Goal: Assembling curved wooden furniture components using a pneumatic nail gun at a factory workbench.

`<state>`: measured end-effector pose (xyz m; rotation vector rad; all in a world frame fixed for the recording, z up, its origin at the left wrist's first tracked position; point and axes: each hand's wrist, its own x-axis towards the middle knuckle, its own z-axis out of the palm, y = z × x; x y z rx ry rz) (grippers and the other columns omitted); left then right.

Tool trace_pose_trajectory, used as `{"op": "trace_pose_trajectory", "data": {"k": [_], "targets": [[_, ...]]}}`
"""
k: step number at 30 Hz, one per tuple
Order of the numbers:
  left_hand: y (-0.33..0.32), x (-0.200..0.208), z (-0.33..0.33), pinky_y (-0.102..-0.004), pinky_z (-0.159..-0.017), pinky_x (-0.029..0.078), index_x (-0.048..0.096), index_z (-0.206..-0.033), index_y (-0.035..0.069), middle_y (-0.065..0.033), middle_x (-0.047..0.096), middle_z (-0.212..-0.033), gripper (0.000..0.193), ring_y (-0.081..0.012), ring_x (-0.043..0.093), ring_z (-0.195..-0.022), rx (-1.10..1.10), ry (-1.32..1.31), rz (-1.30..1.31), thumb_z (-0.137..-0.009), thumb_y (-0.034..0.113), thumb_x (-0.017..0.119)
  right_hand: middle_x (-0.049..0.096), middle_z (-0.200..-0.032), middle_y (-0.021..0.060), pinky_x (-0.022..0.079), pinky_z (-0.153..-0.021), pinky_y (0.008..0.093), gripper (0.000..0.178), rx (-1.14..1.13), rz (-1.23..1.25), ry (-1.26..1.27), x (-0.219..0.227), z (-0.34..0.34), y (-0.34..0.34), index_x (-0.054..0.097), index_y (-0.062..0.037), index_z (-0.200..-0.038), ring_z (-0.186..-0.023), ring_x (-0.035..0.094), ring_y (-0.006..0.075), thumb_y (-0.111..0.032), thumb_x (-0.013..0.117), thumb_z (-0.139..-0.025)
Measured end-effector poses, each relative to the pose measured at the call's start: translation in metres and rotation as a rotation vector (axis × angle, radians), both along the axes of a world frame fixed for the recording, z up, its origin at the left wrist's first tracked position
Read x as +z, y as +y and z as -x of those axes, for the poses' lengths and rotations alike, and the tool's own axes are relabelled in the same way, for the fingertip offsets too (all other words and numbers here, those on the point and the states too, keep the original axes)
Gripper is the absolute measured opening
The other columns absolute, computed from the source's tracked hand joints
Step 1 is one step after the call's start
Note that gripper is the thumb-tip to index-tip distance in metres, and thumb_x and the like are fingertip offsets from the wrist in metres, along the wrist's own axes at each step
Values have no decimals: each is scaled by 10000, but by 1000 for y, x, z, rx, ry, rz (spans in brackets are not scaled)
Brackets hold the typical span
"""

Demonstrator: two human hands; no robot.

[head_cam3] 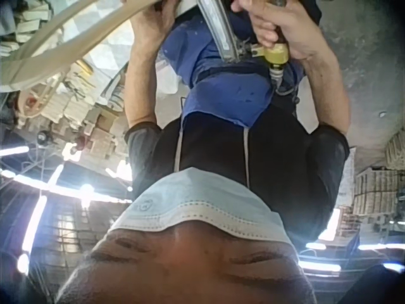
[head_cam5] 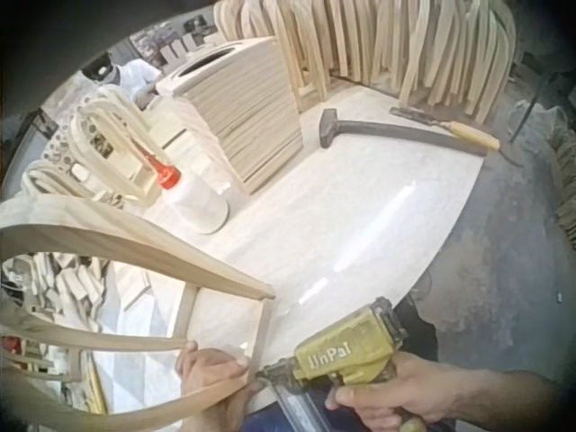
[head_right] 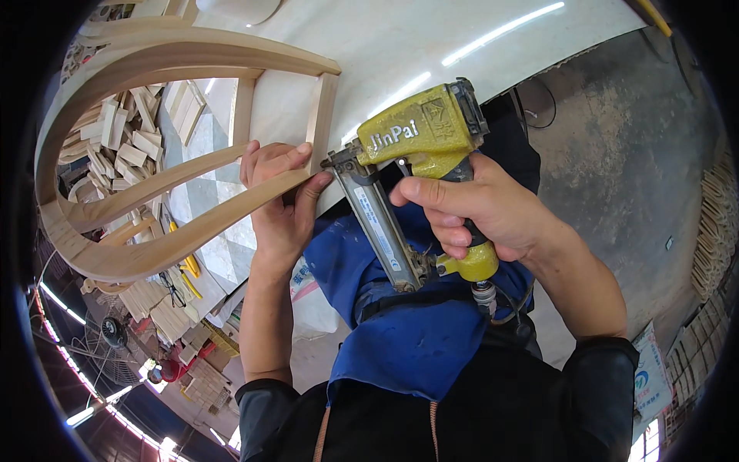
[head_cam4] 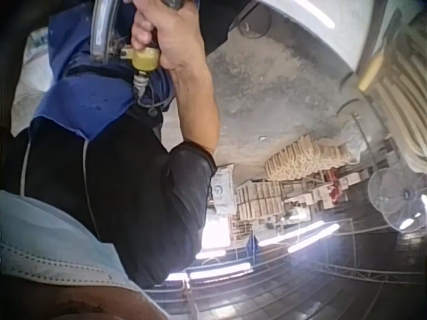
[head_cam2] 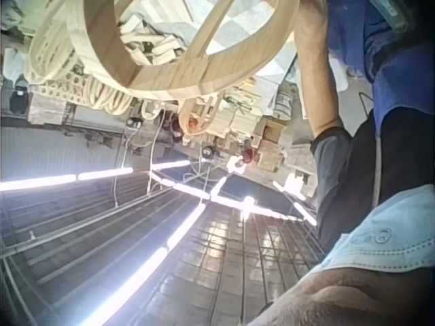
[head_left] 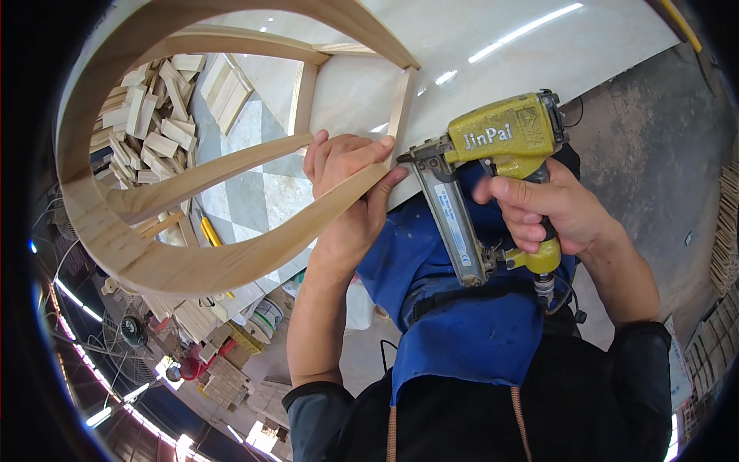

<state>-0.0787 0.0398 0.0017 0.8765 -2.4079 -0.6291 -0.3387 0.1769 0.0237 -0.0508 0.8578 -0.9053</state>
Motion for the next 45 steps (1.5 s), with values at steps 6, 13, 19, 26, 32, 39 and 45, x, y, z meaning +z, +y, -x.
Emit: {"op": "trace_pose_trajectory", "data": {"k": [6,13,19,26,32,39,45], "targets": [[0,-1,0,-500,-1276,320,743,-1240,154,-29,715,-1082,417,-239,662,-1107,7,-2,-7,-868,76,912,506,-588,-31,411,-400,225,299,-35,57,-89,-14,0,3,699,94,-1252,-417,478,62,-168,715,-1110],[-1,1,0,-501,-1277,318,741,-1245,152,-34,715,-1076,438,-239,661,-1102,-5,1,5,-854,57,913,495,-578,-33,400,-392,223,288,-65,104,-152,-18,-2,2,699,98,-1221,-411,463,59,-166,718,-1107],[0,-1,0,-503,-1278,315,740,-1245,147,-37,714,-1076,447,-240,659,-1100,-10,13,4,-846,45,914,505,-585,-42,392,-406,212,303,-42,64,-128,-15,-3,3,705,93,-1250,-421,458,53,-169,726,-1099],[-4,5,-1,-527,-1268,329,731,-1291,135,-60,722,-1128,442,-260,660,-1095,-69,30,5,-882,29,861,575,-639,-20,403,-433,204,318,-19,154,-35,-5,14,3,709,82,-1280,-445,477,60,-150,747,-1066],[-11,30,-7,-489,-1203,420,712,-1360,88,-101,724,-1189,386,-253,660,-1128,-156,-21,-33,-983,19,756,811,-1006,97,542,-598,285,452,14,952,1114,25,63,12,712,35,-1313,-580,622,174,-44,839,-887],[-25,61,1,-369,-1076,502,663,-1474,21,-132,719,-1212,390,-213,650,-1150,99,347,-807,-1086,11,631,734,-862,45,538,-651,306,390,558,1200,2231,73,78,-17,741,-30,-1265,-681,680,201,-116,773,-886],[-53,56,23,-300,-1013,512,646,-1524,0,-117,719,-1163,444,-189,652,-1097,28,291,-921,-1080,-14,664,694,-778,39,526,-625,296,312,625,1391,2378,34,74,-34,763,-28,-1241,-629,642,186,-154,716,-959]]}}
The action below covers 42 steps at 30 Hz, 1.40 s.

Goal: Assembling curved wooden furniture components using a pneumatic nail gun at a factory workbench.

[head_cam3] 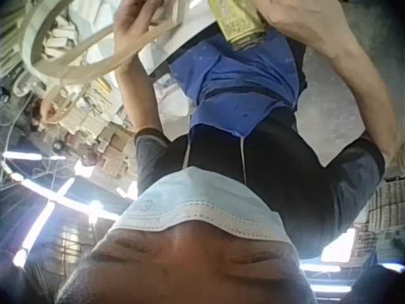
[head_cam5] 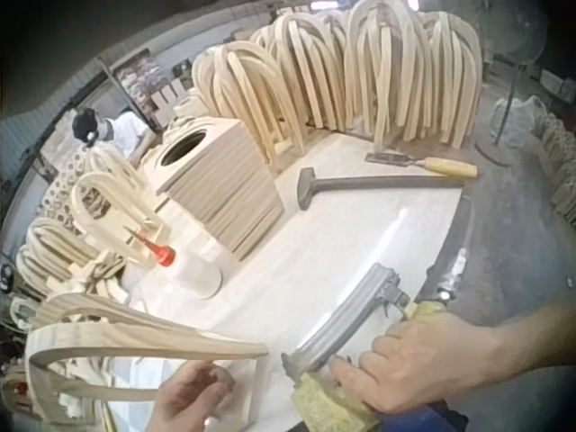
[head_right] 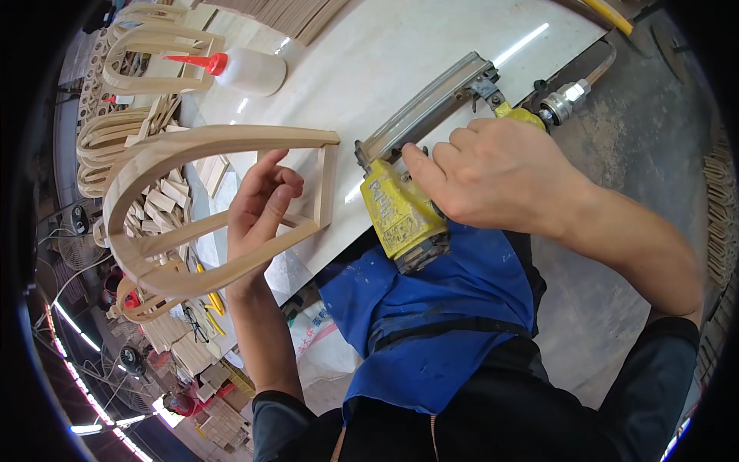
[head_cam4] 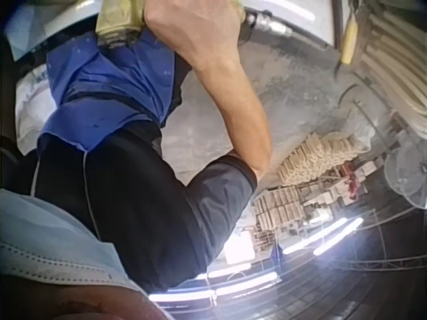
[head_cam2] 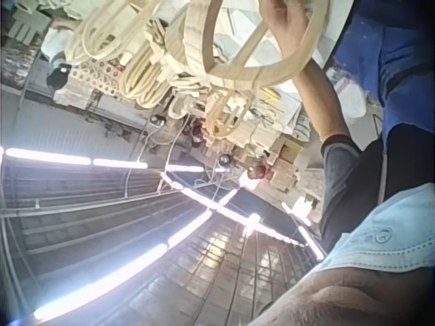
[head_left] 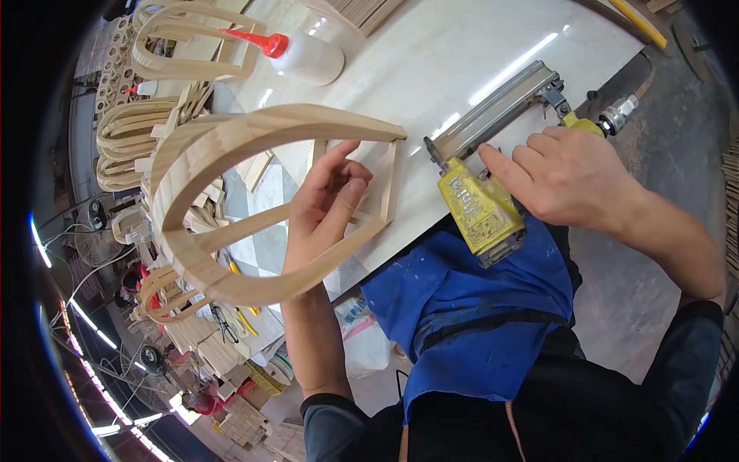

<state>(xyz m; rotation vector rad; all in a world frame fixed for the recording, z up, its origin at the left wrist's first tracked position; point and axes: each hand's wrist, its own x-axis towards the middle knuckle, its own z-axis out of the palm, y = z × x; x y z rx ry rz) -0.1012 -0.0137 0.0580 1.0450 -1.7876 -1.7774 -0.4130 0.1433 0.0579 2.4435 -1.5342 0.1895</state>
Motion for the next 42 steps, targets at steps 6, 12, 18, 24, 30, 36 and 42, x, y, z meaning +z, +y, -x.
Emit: {"op": "trace_pose_trajectory", "data": {"k": [6,12,18,24,30,36,42], "targets": [[-14,-7,31,-264,-959,518,679,-1496,-20,-106,755,-1212,437,-169,650,-1037,-107,-260,129,-1060,-37,707,678,-736,39,510,-614,283,305,7,-19,-38,-15,-2,-6,785,-25,-1215,-614,622,175,-142,736,-937],[-13,-13,44,-273,-992,538,730,-1423,-18,-96,771,-1340,355,-164,674,-1075,-63,-263,68,-1070,-35,698,671,-717,38,494,-607,270,283,27,-16,-91,-26,2,-9,795,-22,-1180,-598,601,164,-132,747,-924],[-14,-22,45,-298,-1054,555,757,-1360,-6,-94,762,-1424,284,-184,701,-1163,-45,-212,240,-1087,-26,681,654,-715,36,479,-604,263,263,44,-16,-113,-26,2,-15,805,-14,-1167,-597,575,152,-122,748,-935],[-16,-25,43,-343,-1117,548,769,-1323,-7,-124,765,-1405,260,-226,706,-1227,-33,-197,279,-1074,-29,698,610,-735,15,459,-615,244,272,79,-49,-103,-22,3,-20,809,-12,-1219,-625,552,131,-152,749,-994],[-15,-29,42,-331,-1097,559,776,-1309,-2,-107,779,-1374,247,-213,715,-1196,-17,-162,305,-1071,-24,711,613,-727,16,462,-615,246,263,102,-59,-88,-19,2,-25,811,-13,-1203,-616,555,132,-138,756,-978],[-14,-32,42,-317,-1079,568,784,-1296,5,-91,788,-1352,236,-197,719,-1176,-23,-137,368,-1069,-12,725,622,-727,19,468,-616,250,251,115,-54,-70,-18,-1,-27,814,-17,-1182,-611,563,135,-112,763,-956],[-14,-29,42,-317,-1079,569,787,-1297,14,-88,791,-1348,243,-197,722,-1171,-42,-197,446,-1061,-15,734,620,-723,22,468,-612,254,248,129,-47,-68,-20,-2,-28,816,-19,-1173,-608,564,137,-98,763,-944]]}}
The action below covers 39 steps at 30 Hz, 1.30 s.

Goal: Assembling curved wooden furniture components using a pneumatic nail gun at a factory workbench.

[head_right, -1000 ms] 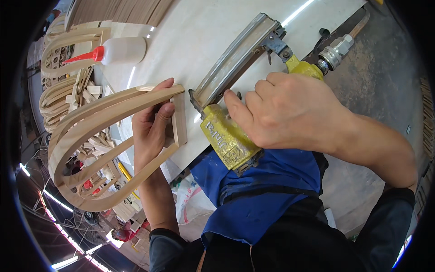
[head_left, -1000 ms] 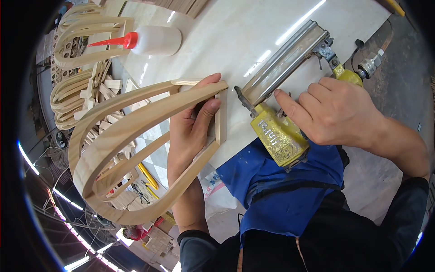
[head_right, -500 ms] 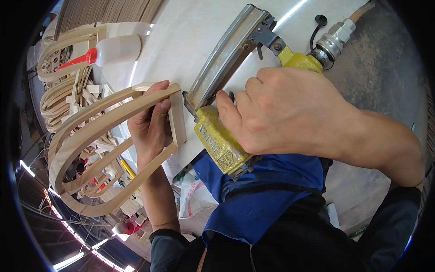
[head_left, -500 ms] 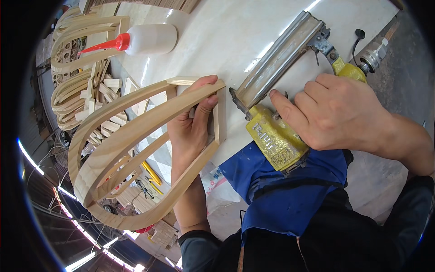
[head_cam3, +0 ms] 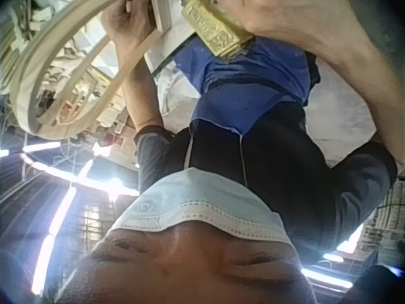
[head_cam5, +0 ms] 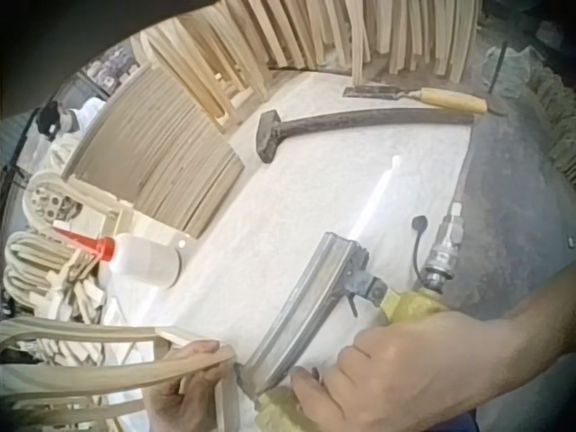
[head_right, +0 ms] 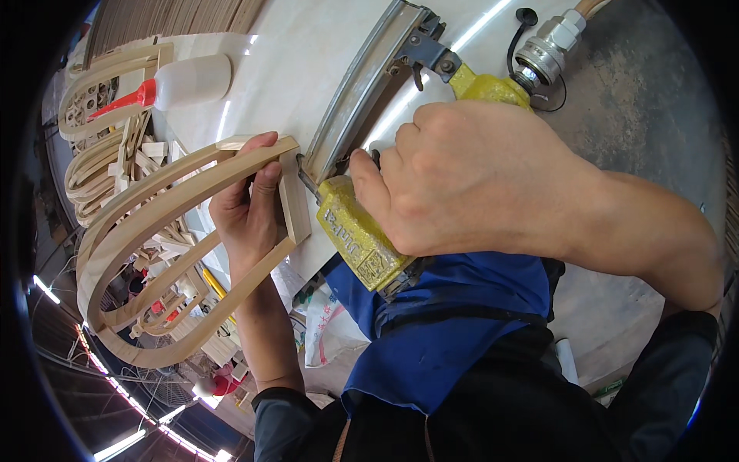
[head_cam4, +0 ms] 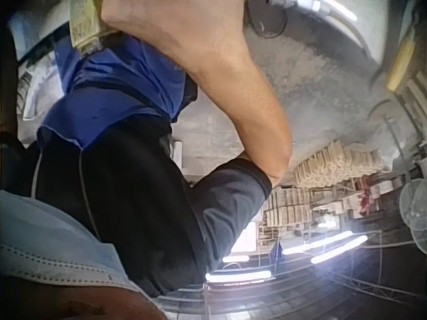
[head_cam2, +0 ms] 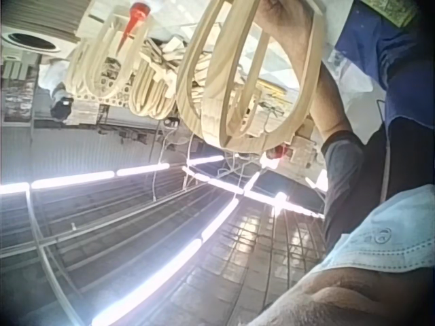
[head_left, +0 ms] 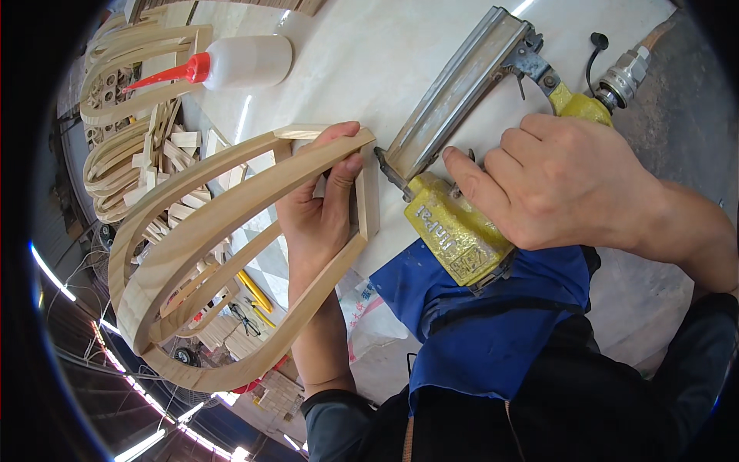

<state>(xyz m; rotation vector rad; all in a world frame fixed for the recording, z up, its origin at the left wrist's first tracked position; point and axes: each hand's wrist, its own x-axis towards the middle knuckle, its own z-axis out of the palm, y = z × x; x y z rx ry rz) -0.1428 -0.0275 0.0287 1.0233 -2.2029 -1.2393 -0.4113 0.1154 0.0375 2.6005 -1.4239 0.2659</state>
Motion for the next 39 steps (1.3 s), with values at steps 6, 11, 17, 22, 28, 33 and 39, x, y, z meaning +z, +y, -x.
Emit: {"op": "trace_pose_trajectory", "data": {"k": [6,11,17,22,28,33,39], "targets": [[-1,2,0,-318,-1058,572,794,-1295,25,-86,795,-1341,249,-192,718,-1150,-5,-27,11,-1053,-11,747,616,-714,23,470,-609,256,236,-4,4,-23,-1,-1,-1,811,-18,-1163,-602,566,138,-97,762,-946],[-1,2,0,-315,-1025,570,799,-1293,30,-83,799,-1321,251,-187,705,-1111,-12,-27,0,-1049,-9,753,613,-707,21,470,-607,254,225,-16,9,-29,1,-1,-2,806,-16,-1160,-596,566,135,-96,758,-954],[-1,1,0,-307,-992,562,798,-1291,22,-81,796,-1304,246,-181,684,-1083,-24,-22,48,-1050,1,756,609,-705,17,467,-606,248,222,-16,-4,-17,1,-1,-2,801,-17,-1161,-590,563,129,-95,755,-959],[0,5,4,-302,-982,557,794,-1292,10,-85,790,-1308,239,-180,675,-1082,-24,-20,25,-1057,8,748,609,-705,15,465,-608,244,218,-13,-14,-3,2,0,-3,801,-20,-1159,-589,561,127,-97,755,-959],[3,7,5,-300,-973,555,790,-1293,-3,-94,784,-1316,233,-179,668,-1078,3,-37,-36,-1068,10,734,612,-710,14,462,-611,244,213,-14,-1,3,2,1,-3,802,-28,-1158,-593,558,127,-104,750,-966],[2,5,3,-293,-963,556,788,-1296,-5,-92,785,-1317,231,-170,665,-1066,-5,-23,-30,-1074,13,728,618,-716,15,459,-611,249,205,-15,-3,-27,1,1,-3,794,-25,-1147,-596,553,127,-109,743,-967],[1,4,2,-287,-971,563,786,-1297,-10,-89,788,-1325,228,-166,682,-1071,-9,-37,-27,-1079,14,723,624,-725,21,458,-612,258,186,-42,-38,35,-1,-2,-4,774,-19,-1114,-596,542,132,-118,740,-961]]}}
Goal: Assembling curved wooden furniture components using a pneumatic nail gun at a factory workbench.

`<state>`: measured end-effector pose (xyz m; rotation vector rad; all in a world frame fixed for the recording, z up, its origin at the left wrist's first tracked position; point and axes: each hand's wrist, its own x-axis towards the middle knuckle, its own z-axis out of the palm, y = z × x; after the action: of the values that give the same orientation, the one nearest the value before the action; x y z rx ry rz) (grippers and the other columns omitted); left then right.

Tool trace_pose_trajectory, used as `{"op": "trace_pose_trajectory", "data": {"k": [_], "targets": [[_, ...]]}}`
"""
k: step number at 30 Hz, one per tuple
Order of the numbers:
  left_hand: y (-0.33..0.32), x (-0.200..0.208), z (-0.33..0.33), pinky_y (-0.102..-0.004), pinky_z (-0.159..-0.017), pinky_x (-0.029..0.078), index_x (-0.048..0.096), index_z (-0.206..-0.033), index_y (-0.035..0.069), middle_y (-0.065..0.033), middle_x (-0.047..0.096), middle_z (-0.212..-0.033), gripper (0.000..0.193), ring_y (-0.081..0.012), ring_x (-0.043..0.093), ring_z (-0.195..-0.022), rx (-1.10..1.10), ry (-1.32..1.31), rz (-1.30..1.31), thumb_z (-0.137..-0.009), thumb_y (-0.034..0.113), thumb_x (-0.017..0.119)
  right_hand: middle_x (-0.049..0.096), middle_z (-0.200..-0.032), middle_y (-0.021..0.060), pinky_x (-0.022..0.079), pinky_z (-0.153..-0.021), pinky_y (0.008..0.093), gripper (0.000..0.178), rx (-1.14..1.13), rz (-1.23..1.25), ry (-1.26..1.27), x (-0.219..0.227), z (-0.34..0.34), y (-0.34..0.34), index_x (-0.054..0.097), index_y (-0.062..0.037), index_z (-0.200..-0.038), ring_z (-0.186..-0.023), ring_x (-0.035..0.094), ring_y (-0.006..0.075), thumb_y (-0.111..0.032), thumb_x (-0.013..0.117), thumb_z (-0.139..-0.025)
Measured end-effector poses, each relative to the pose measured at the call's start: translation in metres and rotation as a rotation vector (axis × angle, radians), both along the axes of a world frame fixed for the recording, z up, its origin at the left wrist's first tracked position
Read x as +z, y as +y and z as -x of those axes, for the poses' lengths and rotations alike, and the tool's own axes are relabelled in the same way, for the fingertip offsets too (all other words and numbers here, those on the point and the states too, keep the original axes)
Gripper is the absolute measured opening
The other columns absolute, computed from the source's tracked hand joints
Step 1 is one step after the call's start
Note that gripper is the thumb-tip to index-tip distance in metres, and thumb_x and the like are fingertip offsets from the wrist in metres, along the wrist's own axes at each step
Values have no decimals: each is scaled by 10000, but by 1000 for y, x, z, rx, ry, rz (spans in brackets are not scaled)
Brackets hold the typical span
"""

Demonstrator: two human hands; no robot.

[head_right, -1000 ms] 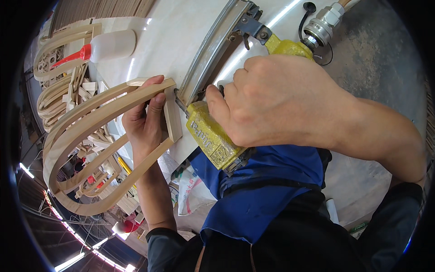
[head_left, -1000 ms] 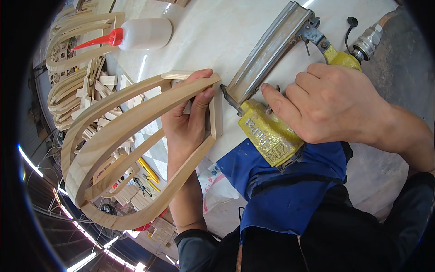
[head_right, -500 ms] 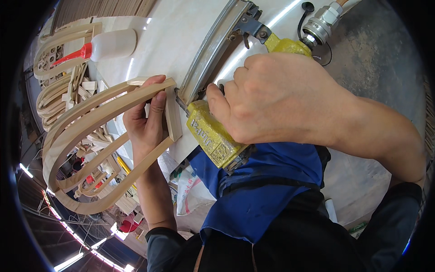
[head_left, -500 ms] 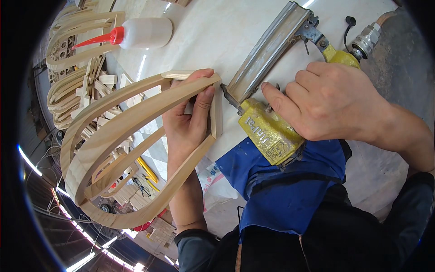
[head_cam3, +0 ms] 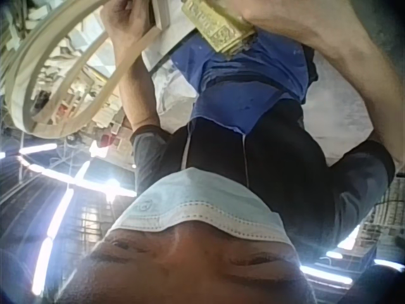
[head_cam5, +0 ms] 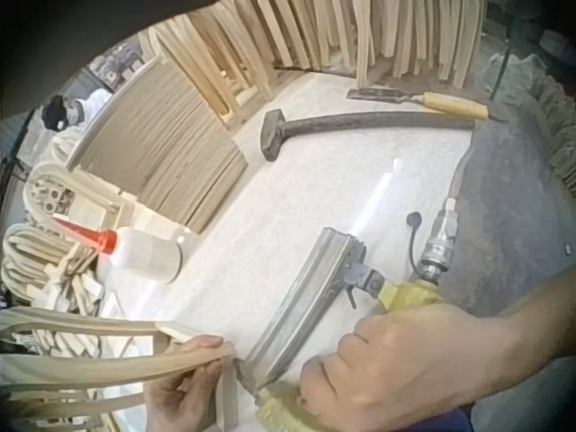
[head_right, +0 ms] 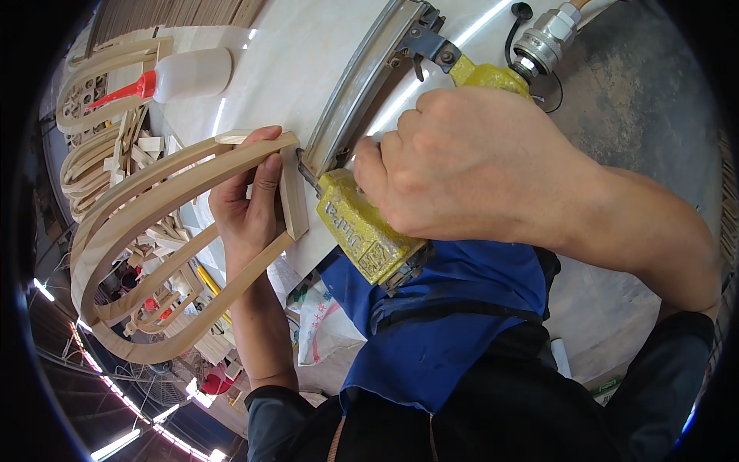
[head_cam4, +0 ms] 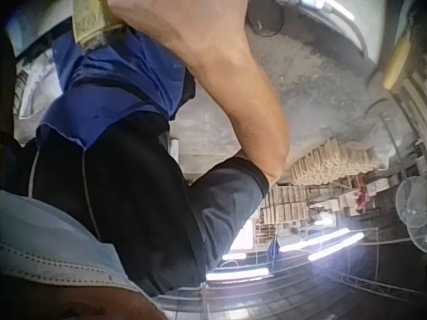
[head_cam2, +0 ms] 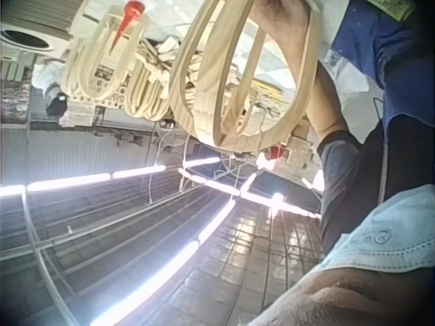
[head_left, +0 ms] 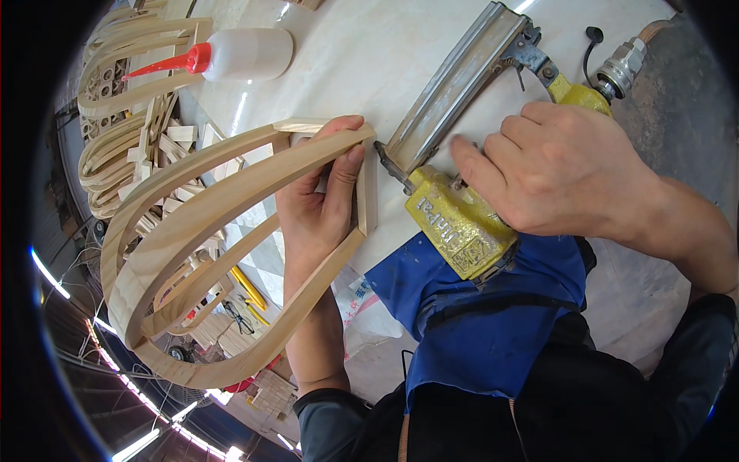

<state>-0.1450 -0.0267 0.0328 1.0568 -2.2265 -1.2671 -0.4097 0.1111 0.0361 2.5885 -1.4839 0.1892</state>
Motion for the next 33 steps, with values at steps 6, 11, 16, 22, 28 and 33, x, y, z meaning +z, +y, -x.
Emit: {"op": "trace_pose_trajectory", "data": {"k": [6,11,16,22,28,33], "targets": [[2,0,2,-289,-983,571,785,-1290,-17,-88,789,-1332,220,-171,699,-1080,5,43,-17,-1081,9,718,631,-735,27,457,-619,260,168,39,26,7,-6,3,1,760,-21,-1088,-604,543,138,-120,737,-955],[3,2,3,-291,-987,576,784,-1280,-22,-92,787,-1339,211,-176,708,-1087,4,30,-22,-1084,3,712,618,-744,24,447,-616,262,173,17,44,-84,-13,3,5,766,-31,-1103,-614,536,139,-115,732,-956],[2,1,1,-288,-977,581,784,-1277,-24,-96,788,-1336,206,-175,713,-1081,12,19,-11,-1087,3,707,602,-752,18,436,-608,264,190,8,90,-82,-14,2,6,773,-36,-1124,-622,530,134,-109,734,-953],[2,0,1,-291,-973,586,784,-1273,-27,-99,791,-1331,205,-181,720,-1081,4,27,-7,-1085,-1,707,599,-749,20,437,-600,268,190,-9,129,-115,-19,1,7,771,-34,-1118,-615,527,134,-114,739,-948],[3,0,1,-294,-972,587,786,-1266,-30,-99,795,-1328,201,-184,723,-1081,9,33,-6,-1083,-7,706,643,-711,47,470,-580,288,143,0,145,-147,-22,0,5,749,-37,-1030,-576,560,159,-128,740,-922],[0,-2,0,-292,-972,585,786,-1271,-32,-103,800,-1323,207,-187,725,-1081,-12,31,24,-1081,-6,707,666,-711,56,485,-573,303,122,3,169,-163,-23,1,4,738,-42,-996,-571,587,173,-137,733,-920]]}}
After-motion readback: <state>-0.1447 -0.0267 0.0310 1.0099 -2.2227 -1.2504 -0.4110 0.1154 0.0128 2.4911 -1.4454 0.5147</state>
